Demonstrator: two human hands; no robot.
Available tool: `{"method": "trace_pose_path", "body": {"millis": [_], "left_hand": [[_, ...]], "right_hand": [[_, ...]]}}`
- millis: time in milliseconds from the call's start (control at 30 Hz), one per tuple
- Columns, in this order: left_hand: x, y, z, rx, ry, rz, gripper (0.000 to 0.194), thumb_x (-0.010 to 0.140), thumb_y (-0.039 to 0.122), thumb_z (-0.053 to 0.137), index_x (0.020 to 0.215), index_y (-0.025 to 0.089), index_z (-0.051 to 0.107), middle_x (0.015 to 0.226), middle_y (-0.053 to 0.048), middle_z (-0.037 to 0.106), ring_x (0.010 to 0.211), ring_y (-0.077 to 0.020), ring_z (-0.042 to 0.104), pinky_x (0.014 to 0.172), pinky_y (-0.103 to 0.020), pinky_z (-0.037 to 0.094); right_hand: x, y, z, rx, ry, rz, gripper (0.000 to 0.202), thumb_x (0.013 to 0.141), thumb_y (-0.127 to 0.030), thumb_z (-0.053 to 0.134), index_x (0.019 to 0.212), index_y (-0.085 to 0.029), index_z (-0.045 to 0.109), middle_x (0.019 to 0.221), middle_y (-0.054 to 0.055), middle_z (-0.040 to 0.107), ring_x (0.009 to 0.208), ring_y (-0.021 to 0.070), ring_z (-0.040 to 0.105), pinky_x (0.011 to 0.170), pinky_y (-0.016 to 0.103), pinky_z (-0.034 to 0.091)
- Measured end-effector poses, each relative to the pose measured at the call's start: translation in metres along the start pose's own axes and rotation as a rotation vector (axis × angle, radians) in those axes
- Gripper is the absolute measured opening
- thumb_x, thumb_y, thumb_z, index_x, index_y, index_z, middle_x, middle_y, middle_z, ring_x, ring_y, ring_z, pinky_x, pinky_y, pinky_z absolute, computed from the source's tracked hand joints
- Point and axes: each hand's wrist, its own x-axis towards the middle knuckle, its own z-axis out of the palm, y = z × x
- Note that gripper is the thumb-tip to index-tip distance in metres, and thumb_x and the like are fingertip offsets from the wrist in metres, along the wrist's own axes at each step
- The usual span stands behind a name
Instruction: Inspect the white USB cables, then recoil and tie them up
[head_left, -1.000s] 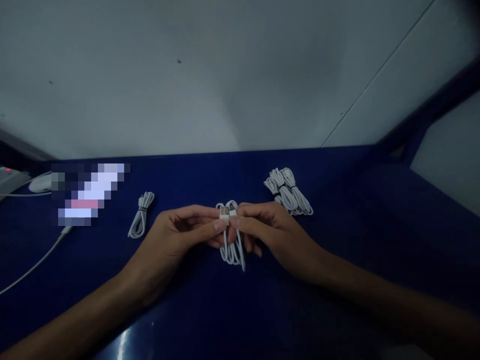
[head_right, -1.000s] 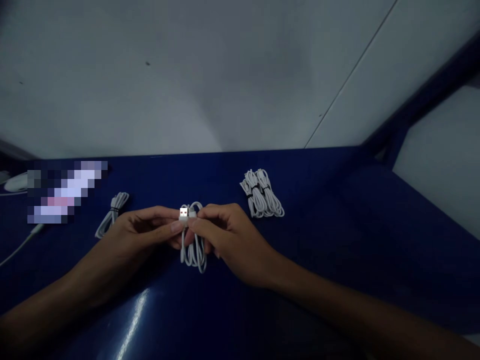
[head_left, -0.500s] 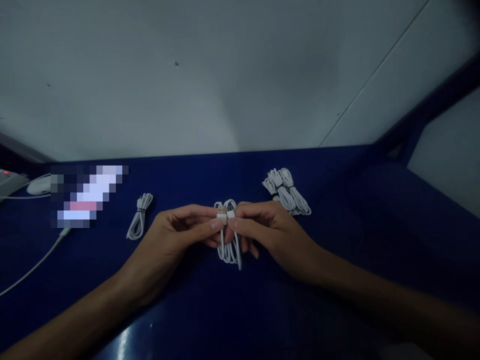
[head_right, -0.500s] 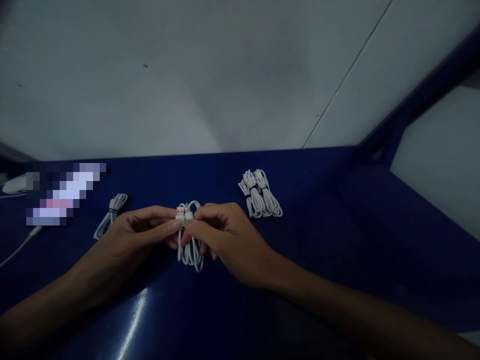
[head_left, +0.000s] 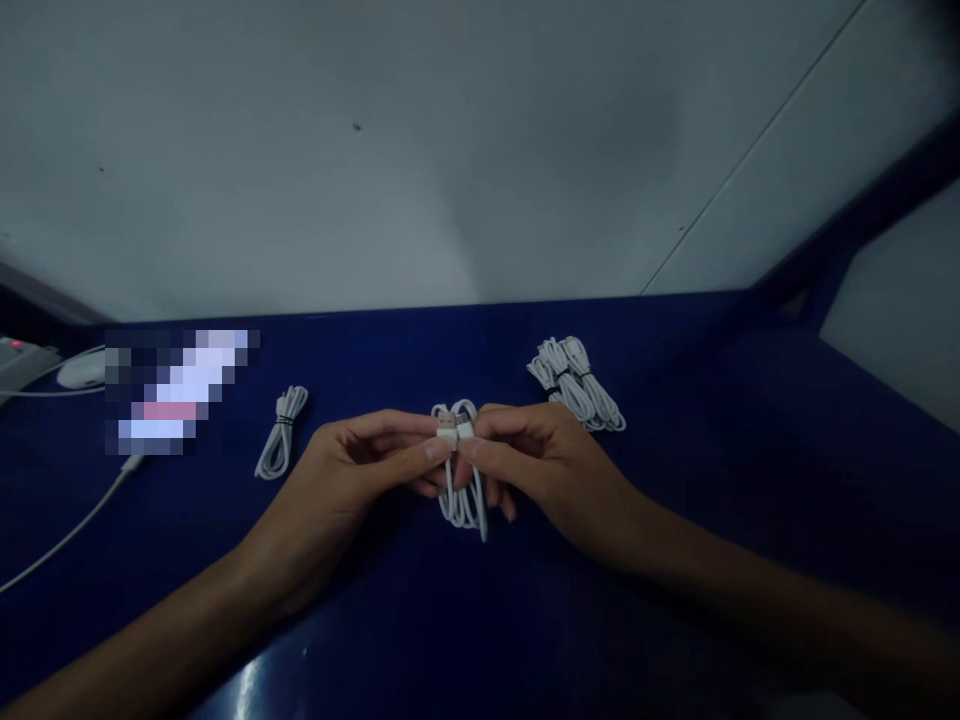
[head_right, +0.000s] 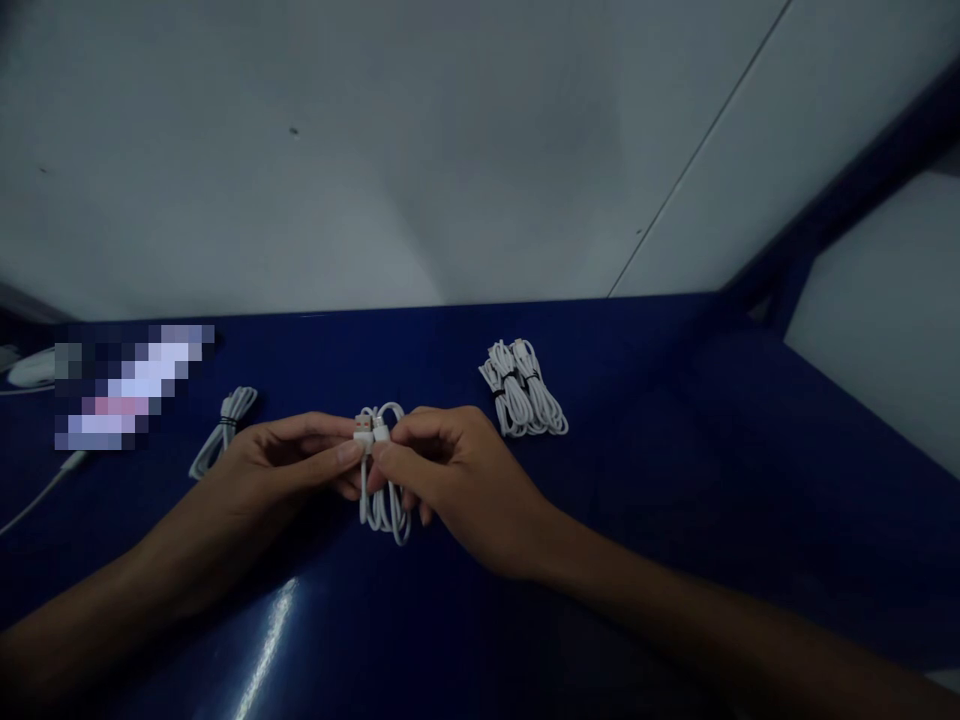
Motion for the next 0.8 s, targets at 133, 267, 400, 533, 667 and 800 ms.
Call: {"method": "trace_pose_path", "body": {"millis": [133,267,400,533,667,800], "left_hand": [[-0.0006,0.0007,0.0006,0.012,0.015,-0.009,0.018,0.092,0.025,0.09,0.109,0.024,0.09,0.087,-0.004,0.086,0.08,-0.0144,0.078,0.082,-0.023,0.061],[-0.0023,0.0025,0.0019,0.007,0.015,-0.012,0.018,0.091,0.025,0.091,0.109,0.024,0.09,0.089,-0.005,0.086,0.08,-0.0148,0.078,0.082,-0.024,0.061],[-0.0025,0.0036,0.0022,0.002,0.024,-0.007,0.017,0.09,0.025,0.092,0.107,0.024,0.09,0.085,-0.005,0.085,0.08,-0.0158,0.078,0.081,-0.025,0.061],[-0.0014,0.004,0.0022,0.025,0.026,-0.014,0.019,0.091,0.027,0.091,0.11,0.023,0.09,0.086,-0.005,0.085,0.081,-0.0165,0.078,0.082,-0.026,0.061],[-0.0018,0.0033,0.0016,0.028,0.02,-0.017,0.019,0.091,0.027,0.09,0.11,0.024,0.09,0.085,-0.005,0.085,0.079,-0.0149,0.077,0.081,-0.023,0.06],[-0.0019,0.0025,0.0012,0.024,0.014,-0.007,0.018,0.092,0.026,0.09,0.109,0.024,0.09,0.084,-0.004,0.084,0.079,-0.0149,0.076,0.081,-0.023,0.06]], "right_hand": [[0.0001,0.0011,-0.0008,-0.002,-0.006,-0.004,0.022,0.101,-0.026,0.071,0.082,-0.019,0.082,0.083,0.001,0.067,0.063,0.0087,0.061,0.055,0.021,0.05],[0.0005,0.0006,-0.0006,-0.003,-0.008,-0.008,0.023,0.1,-0.025,0.07,0.081,-0.019,0.081,0.083,0.001,0.067,0.062,0.0085,0.06,0.055,0.021,0.05],[0.0006,0.0,0.0001,-0.006,-0.003,-0.003,0.024,0.1,-0.026,0.07,0.08,-0.019,0.081,0.084,0.001,0.067,0.062,0.0086,0.06,0.055,0.021,0.051],[0.0007,0.0002,0.0003,-0.002,-0.003,-0.004,0.024,0.1,-0.026,0.071,0.08,-0.019,0.081,0.084,0.001,0.067,0.062,0.0086,0.061,0.055,0.021,0.051],[0.0007,0.0,0.0,-0.004,-0.006,-0.004,0.022,0.099,-0.023,0.071,0.079,-0.019,0.081,0.084,0.001,0.068,0.062,0.0087,0.061,0.054,0.021,0.051],[0.0008,-0.0005,-0.0002,-0.01,-0.011,-0.003,0.025,0.1,-0.026,0.07,0.079,-0.018,0.08,0.083,0.001,0.067,0.062,0.0086,0.061,0.055,0.021,0.051]]}}
